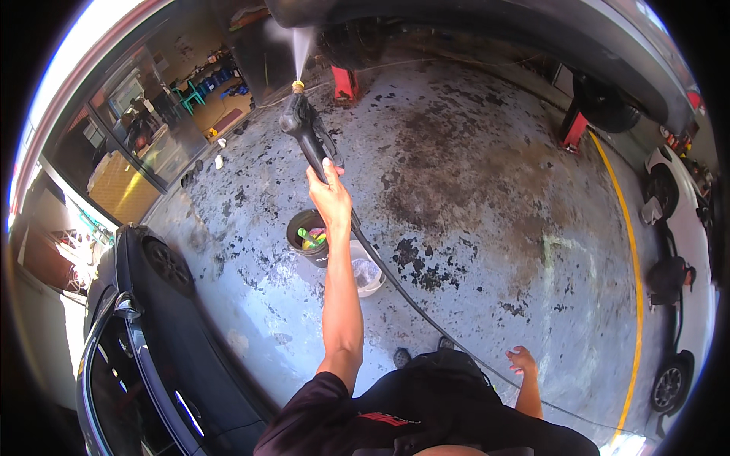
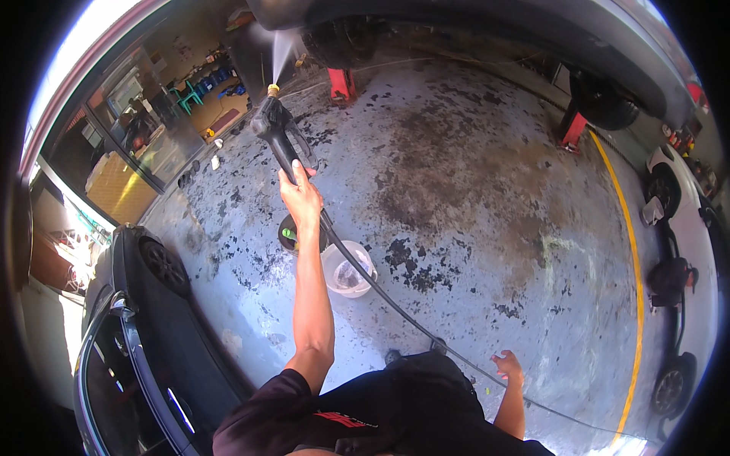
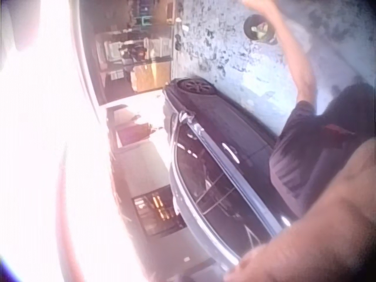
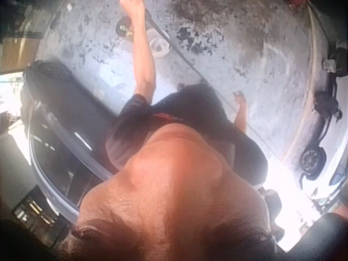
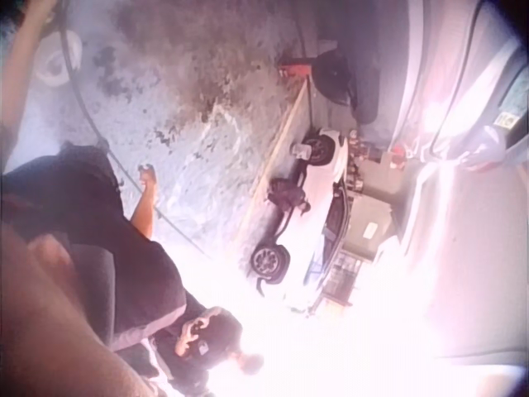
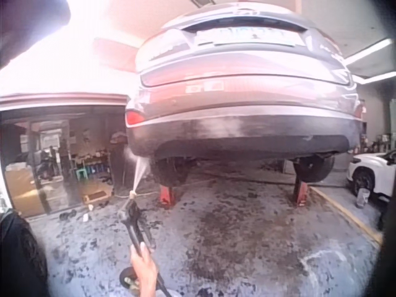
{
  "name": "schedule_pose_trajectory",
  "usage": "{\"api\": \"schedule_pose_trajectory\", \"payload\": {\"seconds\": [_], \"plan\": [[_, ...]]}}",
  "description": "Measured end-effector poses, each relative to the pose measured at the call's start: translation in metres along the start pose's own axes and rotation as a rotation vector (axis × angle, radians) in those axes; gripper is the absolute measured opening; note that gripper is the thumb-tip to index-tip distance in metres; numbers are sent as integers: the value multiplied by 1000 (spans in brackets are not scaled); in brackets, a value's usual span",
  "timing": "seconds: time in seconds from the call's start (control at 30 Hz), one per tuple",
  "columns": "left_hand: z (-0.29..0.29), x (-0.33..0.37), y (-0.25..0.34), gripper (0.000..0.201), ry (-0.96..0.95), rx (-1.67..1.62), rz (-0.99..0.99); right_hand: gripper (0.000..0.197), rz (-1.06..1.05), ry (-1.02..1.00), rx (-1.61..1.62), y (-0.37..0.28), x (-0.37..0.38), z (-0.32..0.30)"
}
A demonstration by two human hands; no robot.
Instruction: The person uses a pressure washer to clean the garage floor and the wheels of a car on a lift. They systematically spray the concrete surface and then focus on the car's tires and rims.
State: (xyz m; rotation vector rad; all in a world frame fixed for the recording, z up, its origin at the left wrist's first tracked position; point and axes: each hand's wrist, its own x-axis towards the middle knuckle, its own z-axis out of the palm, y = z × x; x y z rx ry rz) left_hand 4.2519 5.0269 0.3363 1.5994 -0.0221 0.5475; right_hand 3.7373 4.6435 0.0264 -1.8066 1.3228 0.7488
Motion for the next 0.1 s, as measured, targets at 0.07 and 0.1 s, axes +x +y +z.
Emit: {"api": "schedule_pose_trajectory", "payload": {"seconds": [0.07, 0.1], "plan": [[1, -6, -1, 37, 7, 38, 5, 76, 7, -1, -8, 5, 0, 2], [-1, -7, -1, 37, 7, 38, 3, 76, 9, -1, -14, 7, 1, 4]]}}
